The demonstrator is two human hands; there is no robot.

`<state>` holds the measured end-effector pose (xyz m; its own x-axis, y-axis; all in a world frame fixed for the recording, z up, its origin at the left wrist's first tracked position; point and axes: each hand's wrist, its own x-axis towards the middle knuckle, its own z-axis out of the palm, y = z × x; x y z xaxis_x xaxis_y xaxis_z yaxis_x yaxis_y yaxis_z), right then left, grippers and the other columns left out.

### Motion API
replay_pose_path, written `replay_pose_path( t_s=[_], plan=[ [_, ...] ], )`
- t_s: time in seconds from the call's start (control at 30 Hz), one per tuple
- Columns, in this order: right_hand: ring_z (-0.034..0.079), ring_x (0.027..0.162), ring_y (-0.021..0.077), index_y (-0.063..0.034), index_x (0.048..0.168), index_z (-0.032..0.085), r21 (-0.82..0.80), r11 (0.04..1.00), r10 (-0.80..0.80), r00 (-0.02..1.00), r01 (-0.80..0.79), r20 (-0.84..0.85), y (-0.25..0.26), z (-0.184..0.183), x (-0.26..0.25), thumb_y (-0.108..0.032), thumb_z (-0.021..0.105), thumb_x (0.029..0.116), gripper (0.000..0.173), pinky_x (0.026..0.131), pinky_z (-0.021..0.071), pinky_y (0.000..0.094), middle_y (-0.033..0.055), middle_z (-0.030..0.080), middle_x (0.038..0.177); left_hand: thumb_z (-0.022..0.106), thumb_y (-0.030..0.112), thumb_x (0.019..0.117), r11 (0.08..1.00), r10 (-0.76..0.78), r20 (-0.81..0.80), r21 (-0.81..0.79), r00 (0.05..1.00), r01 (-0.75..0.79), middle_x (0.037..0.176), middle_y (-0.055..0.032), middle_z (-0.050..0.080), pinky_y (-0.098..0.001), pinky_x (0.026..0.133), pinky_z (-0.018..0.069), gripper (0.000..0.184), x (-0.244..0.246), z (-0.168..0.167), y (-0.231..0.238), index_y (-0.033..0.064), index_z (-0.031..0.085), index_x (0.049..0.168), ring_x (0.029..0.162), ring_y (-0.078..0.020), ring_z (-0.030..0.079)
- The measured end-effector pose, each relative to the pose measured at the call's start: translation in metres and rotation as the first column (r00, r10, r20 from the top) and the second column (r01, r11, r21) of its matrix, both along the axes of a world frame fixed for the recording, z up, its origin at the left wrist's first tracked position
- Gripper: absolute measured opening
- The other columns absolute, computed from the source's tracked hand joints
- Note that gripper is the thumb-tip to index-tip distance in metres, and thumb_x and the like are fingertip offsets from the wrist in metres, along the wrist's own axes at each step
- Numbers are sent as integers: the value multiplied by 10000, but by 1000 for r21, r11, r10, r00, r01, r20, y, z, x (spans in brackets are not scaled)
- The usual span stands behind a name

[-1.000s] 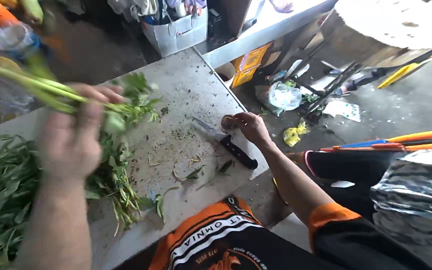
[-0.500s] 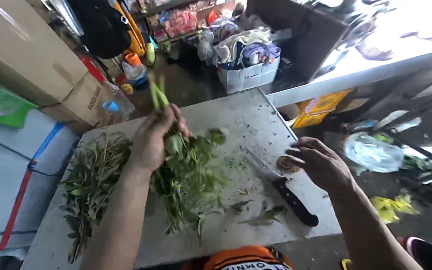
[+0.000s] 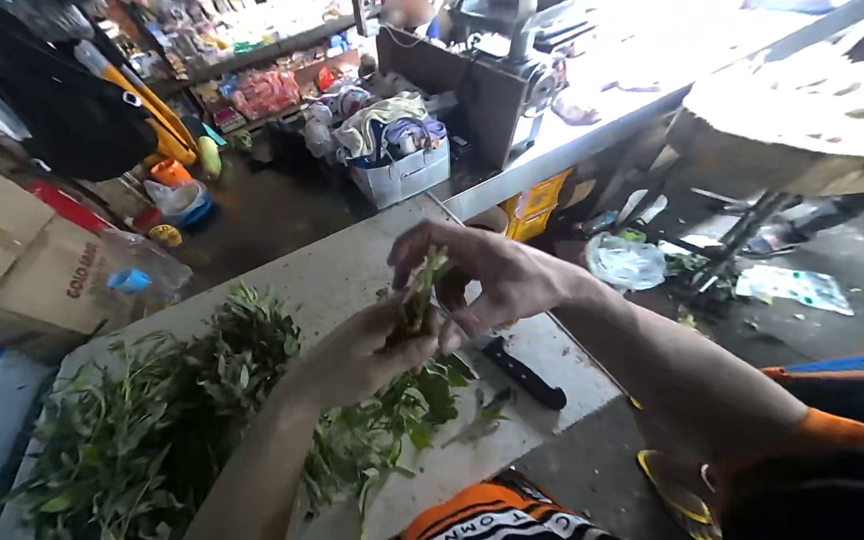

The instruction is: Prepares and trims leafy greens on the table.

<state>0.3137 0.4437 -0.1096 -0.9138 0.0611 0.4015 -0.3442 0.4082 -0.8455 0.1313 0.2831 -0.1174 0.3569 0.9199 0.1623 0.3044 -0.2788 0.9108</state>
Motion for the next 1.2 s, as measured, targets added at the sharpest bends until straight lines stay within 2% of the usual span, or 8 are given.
replay_pose_path(
  t_s=[0.17, 0.4, 0.57, 0.73, 0.87, 0.97, 1.07, 1.2],
  plan=[
    [689, 849, 53, -57, 1107, 677, -115, 993, -4, 999, 8, 43, -7, -51, -9, -288, 754, 918, 309, 776, 604, 253, -18, 725, 958, 520, 247, 1041, 984, 83, -143, -147, 986, -104, 938, 39, 673, -212, 759, 556, 278, -5, 7, -17, 48, 604, 1217, 822, -2, 633],
    [706, 1015, 137, -74, 1105, 740, 459, 858, -130, 961, 232, -242, -70, -54, -5, -242, 636, 979, 234, 1096, 478, 418, 27, 760, 1005, 461, 180, 1089, 854, 410, -170, -273, 896, -442, 980, -20, 708, -284, 802, 571, 318, -29, -4, -4, 119, 556, 1386, 857, -100, 676],
    [657, 811, 81, -18, 1090, 741, 262, 963, -5, 974, 66, -226, -74, -51, 4, -130, 636, 957, 202, 752, 563, 219, 69, 708, 889, 469, 213, 1086, 897, 385, -214, -142, 898, -419, 967, 17, 699, -253, 816, 568, 323, -21, -6, -6, 135, 539, 1391, 860, -57, 669],
    [655, 858, 50, 39, 1130, 689, 16, 998, -54, 974, 59, -219, -70, -36, -1, -128, 583, 997, 239, 798, 573, 228, 65, 706, 946, 478, 221, 1065, 882, 386, -294, -160, 874, -444, 954, -2, 679, -284, 756, 567, 308, -5, -13, -1, 113, 542, 1347, 823, -65, 648],
    [646, 726, 98, -14, 1237, 646, -285, 927, -250, 968, 243, 12, -60, -11, -17, -114, 520, 1011, 278, 667, 570, 263, 38, 688, 875, 476, 92, 1056, 898, 319, -644, -31, 696, -440, 1141, -181, 659, -420, 979, 501, 228, 28, -2, 1, -12, 633, 1185, 1093, -258, 640],
    [658, 800, 64, -5, 1179, 673, -10, 996, -84, 995, 84, 45, -68, -9, -9, -109, 593, 993, 227, 738, 573, 236, 42, 702, 925, 638, 169, 969, 900, 405, -394, 10, 825, -436, 1060, -100, 696, -364, 897, 555, 299, 8, -29, 6, 15, 658, 1224, 983, -161, 664],
    [655, 833, 60, -42, 1143, 716, 224, 975, -12, 999, 2, 46, -67, -31, 11, -171, 628, 983, 224, 756, 567, 226, 48, 705, 954, 501, 193, 1074, 903, 391, -78, -157, 917, -399, 939, -9, 686, -255, 771, 578, 309, -15, -19, 1, 70, 535, 1355, 817, -70, 666],
    [555, 618, -5, -162, 902, 694, -352, 922, -115, 982, 162, 148, -15, -88, 19, -208, 548, 1006, 186, 585, 485, 190, -90, 609, 709, 519, 113, 1038, 969, 245, 219, -76, 944, -233, 945, -30, 662, -294, 818, 585, 300, -28, -15, -20, 10, 525, 1319, 846, -112, 662]
  ],
)
